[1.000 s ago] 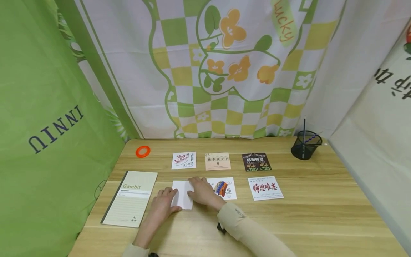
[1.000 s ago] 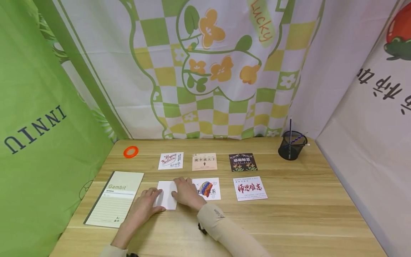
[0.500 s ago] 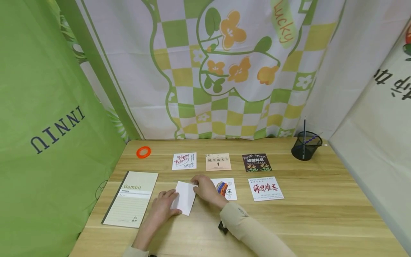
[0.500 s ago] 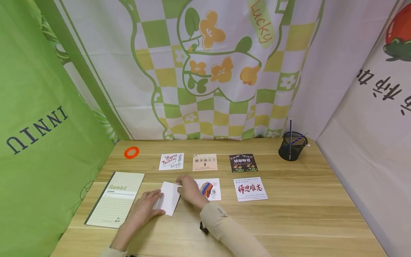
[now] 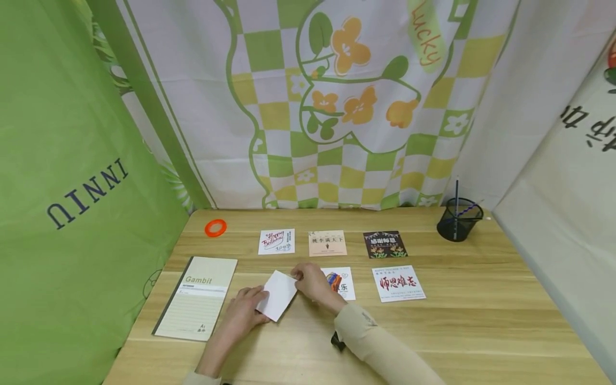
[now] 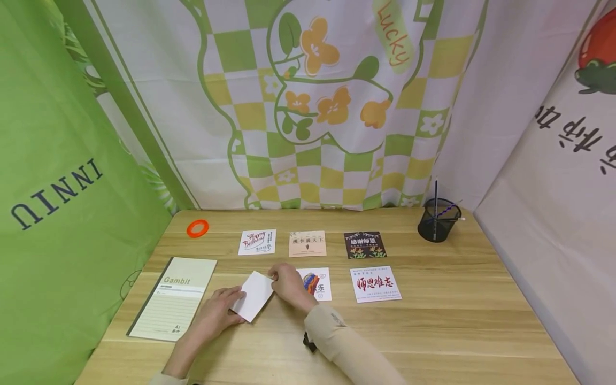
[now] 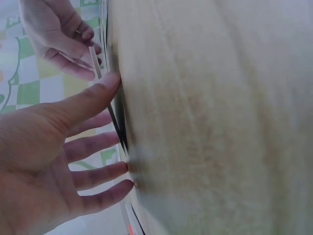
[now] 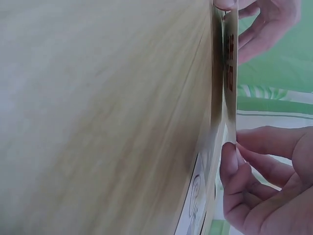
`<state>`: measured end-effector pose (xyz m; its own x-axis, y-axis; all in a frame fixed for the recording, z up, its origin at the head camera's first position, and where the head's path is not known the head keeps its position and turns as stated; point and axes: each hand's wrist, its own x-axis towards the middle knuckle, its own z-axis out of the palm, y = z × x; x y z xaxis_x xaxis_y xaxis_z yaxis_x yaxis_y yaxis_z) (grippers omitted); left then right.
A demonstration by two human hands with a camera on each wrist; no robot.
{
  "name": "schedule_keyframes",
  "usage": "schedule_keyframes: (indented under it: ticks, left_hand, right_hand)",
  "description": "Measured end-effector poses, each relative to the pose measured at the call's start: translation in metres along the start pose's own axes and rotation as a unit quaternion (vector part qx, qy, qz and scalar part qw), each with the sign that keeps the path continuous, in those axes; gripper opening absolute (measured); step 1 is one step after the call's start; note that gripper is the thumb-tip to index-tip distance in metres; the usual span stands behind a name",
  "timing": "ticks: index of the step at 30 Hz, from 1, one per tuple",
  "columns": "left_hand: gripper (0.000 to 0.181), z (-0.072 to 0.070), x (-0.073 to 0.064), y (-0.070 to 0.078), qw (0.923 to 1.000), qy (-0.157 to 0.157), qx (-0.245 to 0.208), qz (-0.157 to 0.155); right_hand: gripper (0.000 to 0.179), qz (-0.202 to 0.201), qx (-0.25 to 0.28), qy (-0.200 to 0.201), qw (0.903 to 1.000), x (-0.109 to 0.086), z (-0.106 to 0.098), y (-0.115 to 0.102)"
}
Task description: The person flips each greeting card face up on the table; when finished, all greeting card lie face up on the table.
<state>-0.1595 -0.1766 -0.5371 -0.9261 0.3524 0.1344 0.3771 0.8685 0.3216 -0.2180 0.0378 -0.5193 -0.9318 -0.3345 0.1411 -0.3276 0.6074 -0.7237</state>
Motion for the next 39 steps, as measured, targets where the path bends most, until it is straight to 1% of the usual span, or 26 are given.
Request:
schedule_keyframes:
  ticks: [3,6,13,17,19,21,26,31,34,39]
  left_hand:
    - [0.056,-0.002,0.000,0.001,1.0000,0.004,-0.005,-0.005]
    - [0.051,-0.003,0.000,0.001,0.9999,0.010,-0.005,-0.008]
    - [0.037,-0.004,0.002,-0.001,0.9989,0.042,0.001,-0.021]
    - [0.031,-0.004,0.002,-0.003,0.9975,0.054,-0.004,-0.045]
    - [0.030,-0.005,0.002,-0.004,0.9961,0.062,-0.009,-0.062]
    - [0.027,-0.005,0.002,-0.004,0.9947,0.073,-0.014,-0.070]
    - [0.019,-0.005,0.001,-0.005,0.9914,0.114,-0.020,-0.062]
    - [0.019,-0.006,0.000,-0.006,0.9865,0.150,-0.037,-0.055]
    - [0.019,-0.007,0.001,-0.005,0.9840,0.157,-0.055,-0.064]
    - [0.014,-0.010,0.003,-0.005,0.9808,0.147,-0.095,-0.086]
  right_hand:
    - [0.023,0.003,-0.003,-0.009,0.9999,-0.003,-0.002,0.002]
    - [0.025,-0.004,0.002,-0.019,0.9998,-0.006,-0.004,0.004]
    - [0.023,-0.008,-0.011,-0.020,0.9997,-0.012,-0.007,0.006]
    - [0.021,-0.021,-0.004,-0.022,0.9995,-0.014,-0.008,0.008]
    - [0.021,-0.026,0.008,-0.024,0.9994,-0.015,-0.009,0.010]
    - [0.023,-0.034,0.017,-0.024,0.9990,-0.016,-0.009,0.012]
    - [0.024,-0.042,0.040,-0.026,0.9980,-0.016,-0.011,0.013]
    - [0.019,-0.039,0.055,-0.018,0.9976,-0.016,-0.011,0.010]
    - [0.017,-0.030,0.068,-0.016,0.9971,-0.017,-0.010,0.010]
    - [0.012,-0.013,0.070,-0.013,0.9974,-0.017,-0.008,0.010]
